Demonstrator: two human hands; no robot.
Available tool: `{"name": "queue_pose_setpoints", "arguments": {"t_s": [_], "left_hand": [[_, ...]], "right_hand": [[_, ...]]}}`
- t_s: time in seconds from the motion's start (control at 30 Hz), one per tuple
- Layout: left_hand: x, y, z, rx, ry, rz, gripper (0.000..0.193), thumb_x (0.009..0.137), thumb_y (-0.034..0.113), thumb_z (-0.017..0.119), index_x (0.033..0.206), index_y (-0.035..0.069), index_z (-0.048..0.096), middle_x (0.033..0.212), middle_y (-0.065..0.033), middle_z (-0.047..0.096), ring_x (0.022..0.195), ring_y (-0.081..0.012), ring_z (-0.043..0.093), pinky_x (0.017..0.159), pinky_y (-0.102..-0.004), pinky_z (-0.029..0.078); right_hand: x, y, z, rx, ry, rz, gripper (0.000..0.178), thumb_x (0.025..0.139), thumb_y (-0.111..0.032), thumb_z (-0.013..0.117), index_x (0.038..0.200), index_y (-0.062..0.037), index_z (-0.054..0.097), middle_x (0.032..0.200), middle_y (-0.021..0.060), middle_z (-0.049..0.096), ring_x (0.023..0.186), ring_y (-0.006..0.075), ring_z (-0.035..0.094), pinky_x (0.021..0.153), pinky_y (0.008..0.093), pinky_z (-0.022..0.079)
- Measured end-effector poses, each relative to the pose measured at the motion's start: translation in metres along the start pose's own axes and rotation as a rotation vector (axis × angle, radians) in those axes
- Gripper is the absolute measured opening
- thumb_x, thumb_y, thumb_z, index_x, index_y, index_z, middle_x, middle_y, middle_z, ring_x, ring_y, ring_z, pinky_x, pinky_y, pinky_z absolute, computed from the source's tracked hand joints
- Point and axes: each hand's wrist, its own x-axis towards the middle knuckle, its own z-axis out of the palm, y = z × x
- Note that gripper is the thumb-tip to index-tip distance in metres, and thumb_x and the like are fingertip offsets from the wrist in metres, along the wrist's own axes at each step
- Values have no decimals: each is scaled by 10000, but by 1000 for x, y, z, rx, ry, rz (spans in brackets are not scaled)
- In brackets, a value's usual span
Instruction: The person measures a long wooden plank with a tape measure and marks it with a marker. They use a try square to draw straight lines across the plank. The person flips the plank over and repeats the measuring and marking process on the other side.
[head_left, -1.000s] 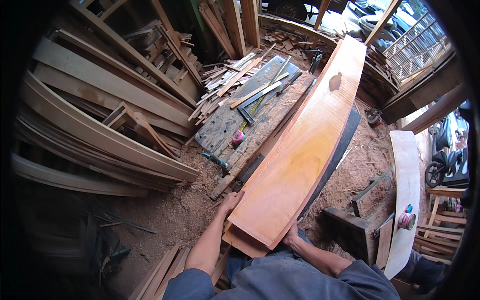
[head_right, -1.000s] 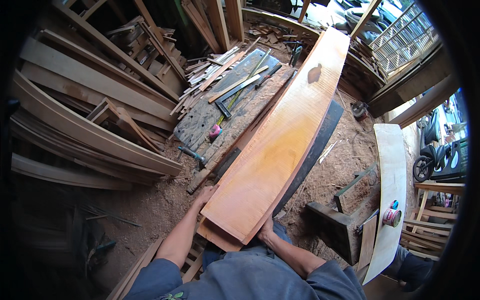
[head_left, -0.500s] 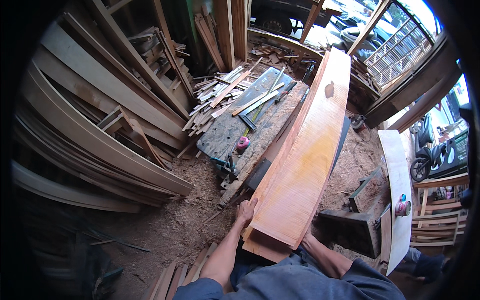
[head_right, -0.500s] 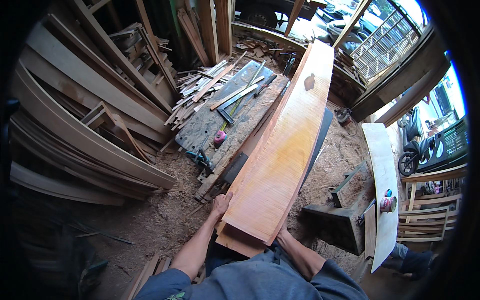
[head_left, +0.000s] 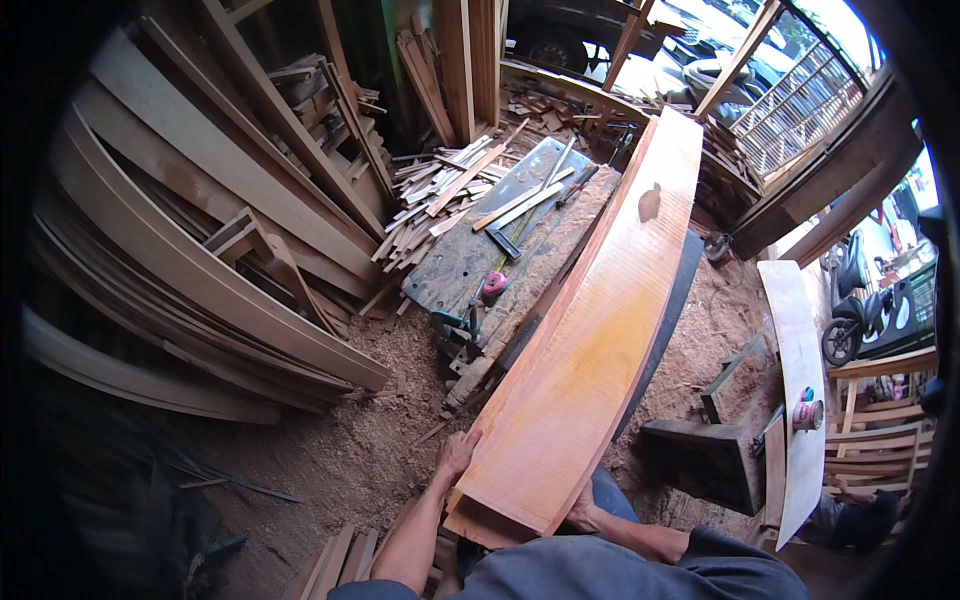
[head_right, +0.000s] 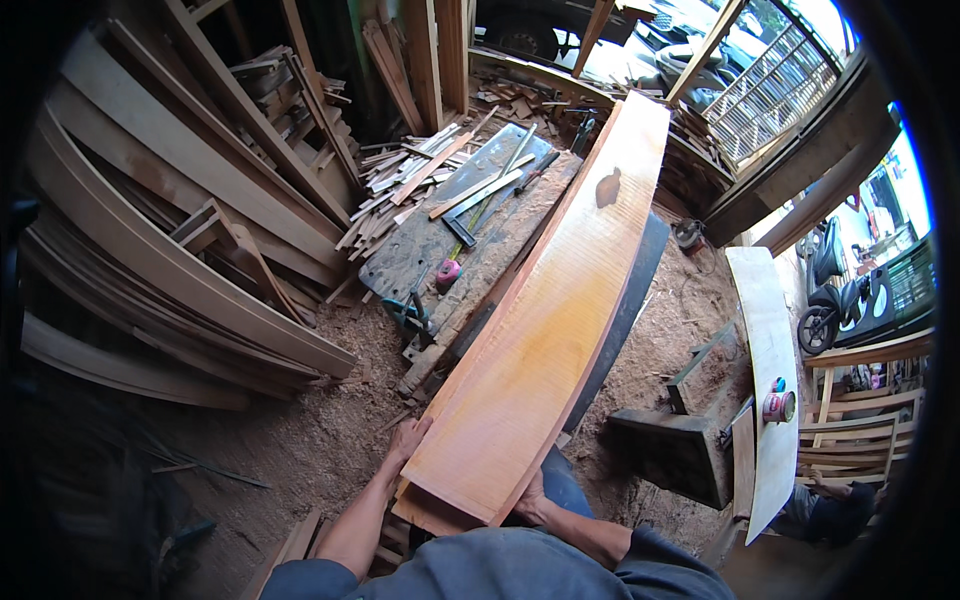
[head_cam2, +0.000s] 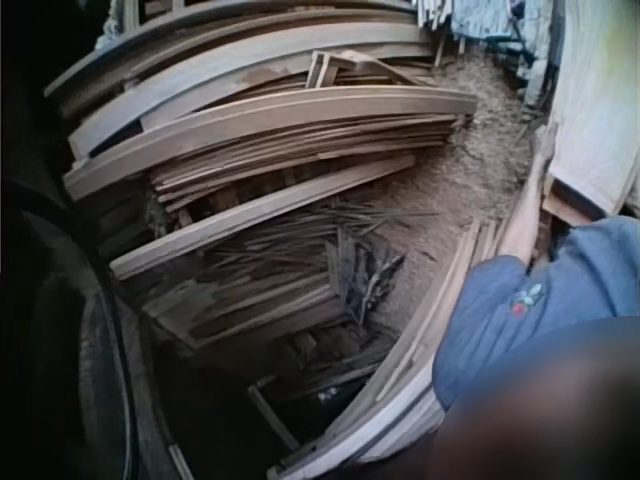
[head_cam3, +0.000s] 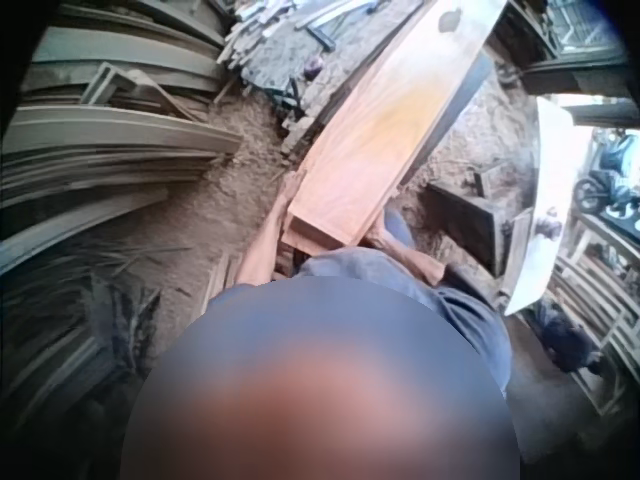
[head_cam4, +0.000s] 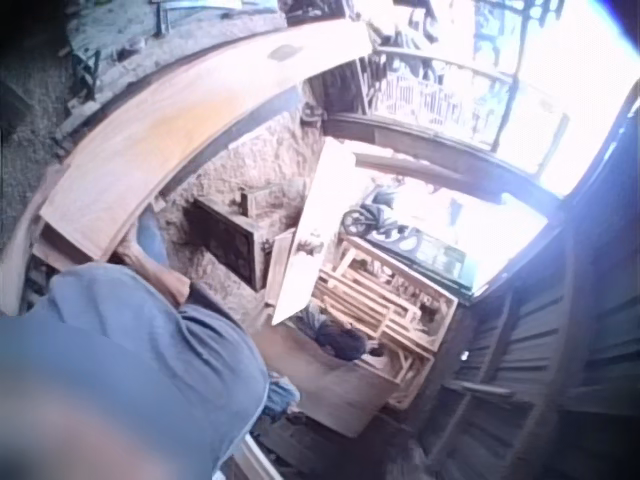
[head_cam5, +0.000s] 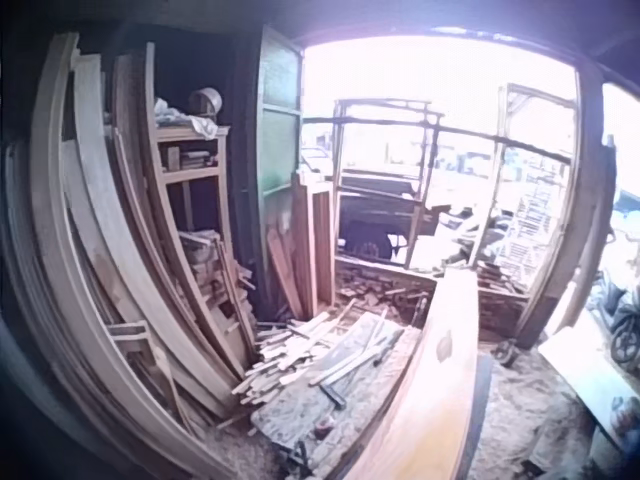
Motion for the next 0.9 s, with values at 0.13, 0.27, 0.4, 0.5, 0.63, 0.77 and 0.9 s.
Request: {"name": "queue_pose_setpoints", "arguments": {"t_s": [0.13, 0.27, 0.4, 0.5, 0.63, 0.77, 0.9], "left_hand": [[-2, -7, 5, -40, 12, 28, 730, 981, 666, 565, 973, -51, 706, 1013, -313, 724, 987, -443, 717, 847, -517, 526], [6, -15, 9, -31, 5, 3, 701, 988, 646, 574, 958, -43, 701, 987, -287, 731, 966, -428, 716, 833, -505, 524], [10, -24, 9, -50, 3, 28, 676, 993, 629, 584, 998, -34, 715, 959, -264, 732, 938, -393, 719, 829, -481, 529], [6, -28, 11, -75, 33, 28, 622, 1019, 570, 590, 1083, -32, 729, 942, -218, 747, 910, -313, 732, 815, -437, 544], [-10, -35, 6, -207, 61, 143, 521, 1037, 452, 630, 1174, -42, 719, 966, -148, 763, 901, -208, 726, 799, -373, 557], [-51, -69, 9, -249, 412, 40, 472, 1041, 400, 652, 1176, -47, 717, 955, -115, 763, 886, -179, 719, 781, -334, 562], [-92, -122, 30, -444, 811, -258, 427, 1044, 367, 664, 1171, -39, 704, 937, -110, 750, 891, -199, 719, 792, -323, 568]], "right_hand": [[-3, 1, -5, -4, -115, 22, 764, 906, -611, 692, 1394, -30, 598, 1358, 184, 669, 1253, 355, 637, 1095, 555, 507], [-7, -4, -5, -21, -119, 42, 761, 916, -610, 685, 1406, -35, 595, 1378, 168, 665, 1272, 333, 628, 1125, 532, 485], [-7, -13, 0, -75, -83, 39, 746, 932, -613, 668, 1416, -49, 599, 1410, 151, 655, 1296, 313, 613, 1145, 509, 466], [-9, -17, 1, -72, -132, 49, 729, 950, -614, 643, 1419, -57, 605, 1436, 149, 641, 1327, 310, 589, 1158, 500, 450], [-11, -19, -2, -50, -161, 118, 720, 961, -609, 630, 1429, -63, 599, 1455, 147, 630, 1350, 312, 569, 1174, 503, 427], [-10, -18, -5, -55, -182, 130, 728, 963, -613, 626, 1451, -74, 586, 1474, 140, 620, 1369, 310, 553, 1190, 513, 401], [-10, -21, -8, -73, -130, 190, 740, 964, -635, 617, 1463, -90, 581, 1485, 130, 614, 1387, 307, 537, 1203, 517, 379]]}}
